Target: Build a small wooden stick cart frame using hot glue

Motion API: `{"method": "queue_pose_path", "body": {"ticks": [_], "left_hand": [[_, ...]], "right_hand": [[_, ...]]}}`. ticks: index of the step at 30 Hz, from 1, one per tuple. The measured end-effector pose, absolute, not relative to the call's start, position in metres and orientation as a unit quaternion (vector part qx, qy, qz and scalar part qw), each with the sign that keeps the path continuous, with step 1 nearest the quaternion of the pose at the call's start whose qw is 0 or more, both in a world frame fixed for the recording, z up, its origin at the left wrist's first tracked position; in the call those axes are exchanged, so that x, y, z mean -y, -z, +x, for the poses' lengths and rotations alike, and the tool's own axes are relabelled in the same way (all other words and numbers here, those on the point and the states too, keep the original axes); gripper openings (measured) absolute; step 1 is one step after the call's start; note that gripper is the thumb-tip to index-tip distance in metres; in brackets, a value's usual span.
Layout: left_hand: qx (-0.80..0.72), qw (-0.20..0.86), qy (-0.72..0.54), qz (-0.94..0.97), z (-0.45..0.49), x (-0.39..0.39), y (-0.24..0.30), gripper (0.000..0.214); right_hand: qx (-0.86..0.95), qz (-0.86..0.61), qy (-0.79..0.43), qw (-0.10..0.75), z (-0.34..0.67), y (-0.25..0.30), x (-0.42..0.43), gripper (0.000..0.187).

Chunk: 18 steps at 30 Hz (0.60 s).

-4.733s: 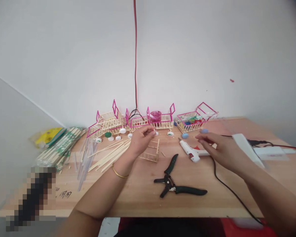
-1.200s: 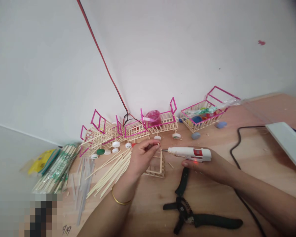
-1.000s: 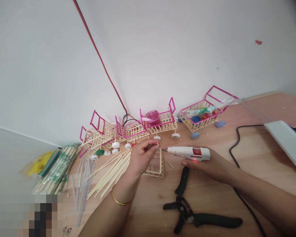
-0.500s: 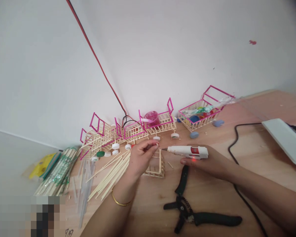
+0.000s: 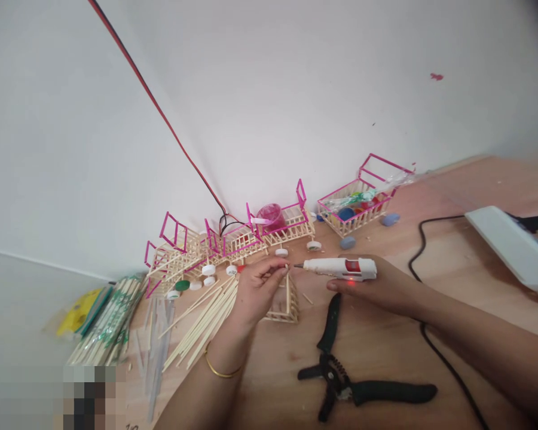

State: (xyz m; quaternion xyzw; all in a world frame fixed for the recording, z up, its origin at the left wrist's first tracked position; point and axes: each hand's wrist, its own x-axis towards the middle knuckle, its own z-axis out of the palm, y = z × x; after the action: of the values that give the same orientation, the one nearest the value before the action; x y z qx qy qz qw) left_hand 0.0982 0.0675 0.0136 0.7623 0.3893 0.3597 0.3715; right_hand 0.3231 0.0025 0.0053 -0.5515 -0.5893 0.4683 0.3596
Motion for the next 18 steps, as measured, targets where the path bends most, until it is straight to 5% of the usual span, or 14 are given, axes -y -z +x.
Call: {"method": "queue_pose_path", "body": {"ticks": [18], "left_hand": [[-0.374,0.341,-0.352,0.787,0.0975,-0.0677,-0.0121,0.013]], "right_hand": [[0.592,-0.555,-0.454,0.367,0.3247,0.0008,-0.0026,0.032]]}}
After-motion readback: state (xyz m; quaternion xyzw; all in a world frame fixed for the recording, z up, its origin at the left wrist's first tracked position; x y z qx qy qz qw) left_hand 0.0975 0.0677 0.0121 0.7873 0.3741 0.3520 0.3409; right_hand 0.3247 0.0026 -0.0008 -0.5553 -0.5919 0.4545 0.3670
